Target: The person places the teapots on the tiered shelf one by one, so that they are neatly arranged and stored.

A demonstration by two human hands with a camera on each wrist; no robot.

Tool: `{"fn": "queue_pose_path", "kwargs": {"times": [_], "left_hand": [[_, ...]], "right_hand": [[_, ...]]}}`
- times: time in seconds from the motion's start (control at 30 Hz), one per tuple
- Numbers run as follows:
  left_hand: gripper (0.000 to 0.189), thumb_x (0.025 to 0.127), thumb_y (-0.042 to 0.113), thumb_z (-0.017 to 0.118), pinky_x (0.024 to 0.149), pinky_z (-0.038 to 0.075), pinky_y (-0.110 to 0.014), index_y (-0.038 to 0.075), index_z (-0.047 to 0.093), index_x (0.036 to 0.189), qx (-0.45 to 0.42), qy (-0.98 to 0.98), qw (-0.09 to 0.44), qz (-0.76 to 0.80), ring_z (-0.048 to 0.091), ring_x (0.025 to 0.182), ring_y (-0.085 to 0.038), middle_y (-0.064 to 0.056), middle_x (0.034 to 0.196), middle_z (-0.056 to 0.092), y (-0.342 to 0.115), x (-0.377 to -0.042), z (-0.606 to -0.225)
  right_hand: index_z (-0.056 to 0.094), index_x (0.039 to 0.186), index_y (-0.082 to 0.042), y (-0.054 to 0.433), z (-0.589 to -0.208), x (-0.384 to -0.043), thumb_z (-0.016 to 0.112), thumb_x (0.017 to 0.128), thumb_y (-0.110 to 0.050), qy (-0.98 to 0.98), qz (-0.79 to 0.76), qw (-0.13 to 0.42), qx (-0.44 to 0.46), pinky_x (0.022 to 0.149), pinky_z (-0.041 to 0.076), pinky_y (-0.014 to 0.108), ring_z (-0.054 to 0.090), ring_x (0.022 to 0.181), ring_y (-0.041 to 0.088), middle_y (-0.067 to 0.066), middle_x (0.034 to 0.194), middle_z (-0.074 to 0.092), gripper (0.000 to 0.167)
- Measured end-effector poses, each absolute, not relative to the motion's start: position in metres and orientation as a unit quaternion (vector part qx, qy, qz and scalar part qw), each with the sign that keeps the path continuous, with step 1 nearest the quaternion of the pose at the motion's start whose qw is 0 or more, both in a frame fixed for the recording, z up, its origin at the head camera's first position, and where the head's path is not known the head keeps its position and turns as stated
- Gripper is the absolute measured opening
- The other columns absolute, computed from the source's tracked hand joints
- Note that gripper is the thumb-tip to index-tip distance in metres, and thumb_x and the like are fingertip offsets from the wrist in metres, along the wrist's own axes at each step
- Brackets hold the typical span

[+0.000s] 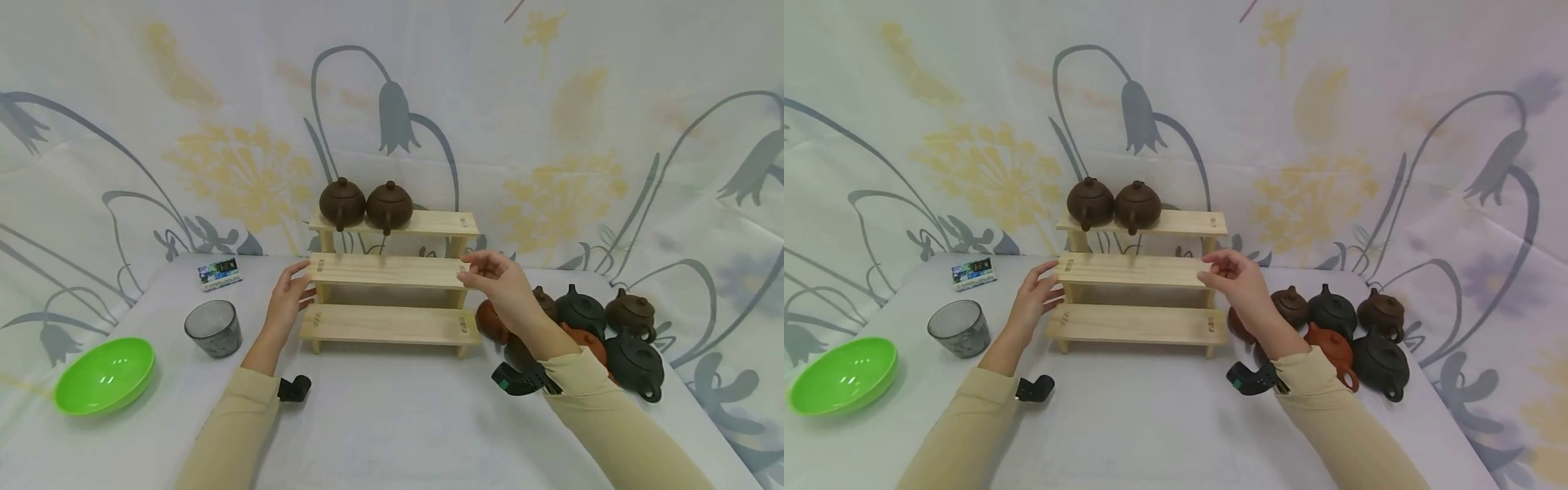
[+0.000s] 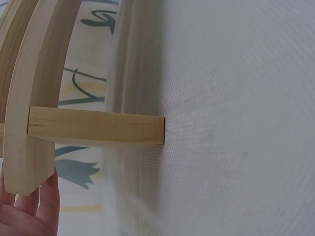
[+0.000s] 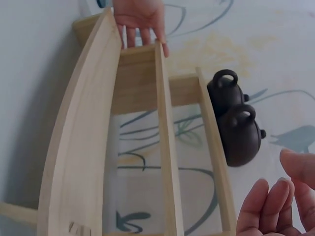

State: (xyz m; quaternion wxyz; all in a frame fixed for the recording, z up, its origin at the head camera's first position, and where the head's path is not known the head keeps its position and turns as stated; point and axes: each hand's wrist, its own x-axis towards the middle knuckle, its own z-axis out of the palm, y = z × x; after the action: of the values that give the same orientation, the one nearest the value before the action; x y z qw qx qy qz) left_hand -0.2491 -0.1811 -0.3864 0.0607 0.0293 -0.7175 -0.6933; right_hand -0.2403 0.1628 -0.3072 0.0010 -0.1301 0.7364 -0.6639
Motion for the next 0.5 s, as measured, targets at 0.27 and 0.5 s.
{"fn": "queue_pose_path", "kwargs": {"times": [0.27, 0.5], "left_hand": [[0.045, 0.101, 0.025, 0.039, 0.098, 0.036, -0.046, 0.012, 0.032, 0.144, 0.020, -0.717, 0.057, -0.695, 0.048, 0.115, -0.038, -0.022, 0.132, 0.044, -0.181, -0.247, -0.386], [0.045, 0.101, 0.025, 0.039, 0.097, 0.036, -0.045, 0.011, 0.031, 0.144, 0.025, -0.715, 0.055, -0.696, 0.048, 0.115, -0.038, -0.021, 0.132, 0.044, -0.181, -0.248, -0.385]], "right_hand": [[0.061, 0.098, -0.016, 0.189, -0.308, -0.224, 0.067, 0.086, -0.009, 0.759, -0.643, -0.022, -0.104, 0.062, 0.044, 0.020, 0.049, 0.078, 0.012, -0.002, 0.083, 0.050, 0.014], [0.061, 0.097, -0.014, 0.213, -0.311, -0.213, 0.068, 0.085, -0.008, 0.747, -0.658, -0.037, -0.088, 0.068, 0.047, 0.018, 0.051, 0.077, 0.011, -0.001, 0.083, 0.051, 0.015]]}}
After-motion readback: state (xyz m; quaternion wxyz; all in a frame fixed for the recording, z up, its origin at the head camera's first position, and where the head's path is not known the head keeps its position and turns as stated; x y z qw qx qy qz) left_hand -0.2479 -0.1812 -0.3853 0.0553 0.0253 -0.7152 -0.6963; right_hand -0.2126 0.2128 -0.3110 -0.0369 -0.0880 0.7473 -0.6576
